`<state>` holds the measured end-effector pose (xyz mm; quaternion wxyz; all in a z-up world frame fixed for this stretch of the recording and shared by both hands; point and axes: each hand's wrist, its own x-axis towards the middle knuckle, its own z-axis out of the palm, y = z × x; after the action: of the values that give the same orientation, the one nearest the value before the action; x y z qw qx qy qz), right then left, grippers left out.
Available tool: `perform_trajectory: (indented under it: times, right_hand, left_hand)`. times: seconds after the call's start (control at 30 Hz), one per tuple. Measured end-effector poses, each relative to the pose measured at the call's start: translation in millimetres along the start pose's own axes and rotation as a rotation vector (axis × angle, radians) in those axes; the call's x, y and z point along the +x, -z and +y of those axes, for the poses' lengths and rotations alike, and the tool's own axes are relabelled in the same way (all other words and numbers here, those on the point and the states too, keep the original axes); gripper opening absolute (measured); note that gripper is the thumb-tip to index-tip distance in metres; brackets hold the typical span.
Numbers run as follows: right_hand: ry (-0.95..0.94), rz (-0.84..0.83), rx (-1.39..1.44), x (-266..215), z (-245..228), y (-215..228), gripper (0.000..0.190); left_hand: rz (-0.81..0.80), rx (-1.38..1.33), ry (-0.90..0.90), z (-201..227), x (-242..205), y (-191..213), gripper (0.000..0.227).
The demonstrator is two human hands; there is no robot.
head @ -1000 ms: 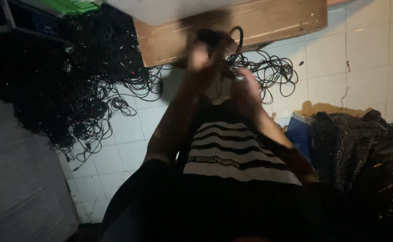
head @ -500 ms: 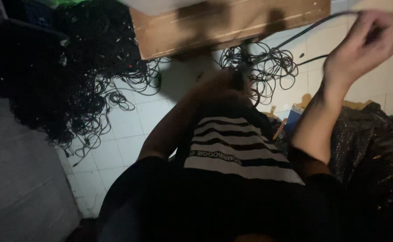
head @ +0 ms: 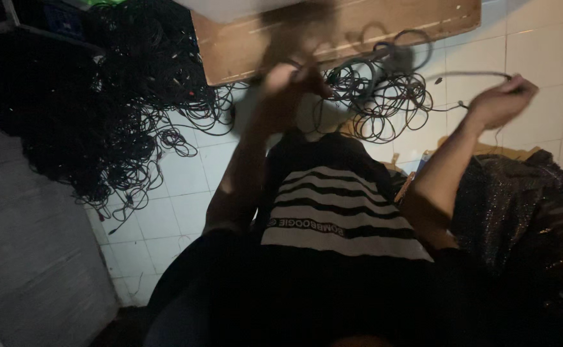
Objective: The person winds a long black cable into a coil by hand, handling one loop at a time, and then places the finished coil onto a wooden bench.
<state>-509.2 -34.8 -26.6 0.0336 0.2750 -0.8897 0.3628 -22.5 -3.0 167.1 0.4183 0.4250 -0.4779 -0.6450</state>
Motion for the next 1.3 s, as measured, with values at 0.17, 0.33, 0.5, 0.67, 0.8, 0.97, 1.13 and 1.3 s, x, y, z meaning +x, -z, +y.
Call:
perform_trajectory:
  times: [0.17,0.33,0.5,0.67,0.8,0.97,1.13,1.3]
  right_hand:
    - [0.266,-0.307,-0.191,-18.1,-20.1,41.2,0.035]
    - [0.636,-1.068,0.759,-121.7,-127.6,63.6,0.071]
    - [-0.257,-1.648,0.553,-209.5,-164.4,69.2,0.044]
    - [0.814,-1.456,0.035,-218.1,-146.2,59.2,0.032]
    - [0.979,-1.203,0.506,-166.3,-141.6,57.7,0.011]
    - [0.714,-1.15,0.241,-185.5,-138.1,51.5,0.014]
    - [0.765,-1.435,0.313,-221.0,-128.6,37.6,0.012]
    - [0.701,-1.178,0.325,-186.4,-131.9,38.4,0.045]
  left_hand:
    - [-0.175,-0.067,-0.257,44.6,-6.7,12.0,0.021]
    - [-0.35,0.199,-0.117,60.0,6.6,-38.8,0.027]
    - [-0.225,-0.167,0.109,44.3,15.8,-50.4,0.031]
    - [-0.409,-0.719,-0.245,-8.7,21.8,-28.7,0.039]
    - [-0.792,0.284,-0.333,-58.9,14.1,-21.2,0.036]
    - [-0.337,-0.567,-0.271,-86.5,42.3,-24.3,0.052]
    - [-0.4,-0.901,-0.195,-106.4,33.4,-11.0,0.052]
    - [-0.682,0.367,-0.107,-116.8,21.6,-11.5,0.052]
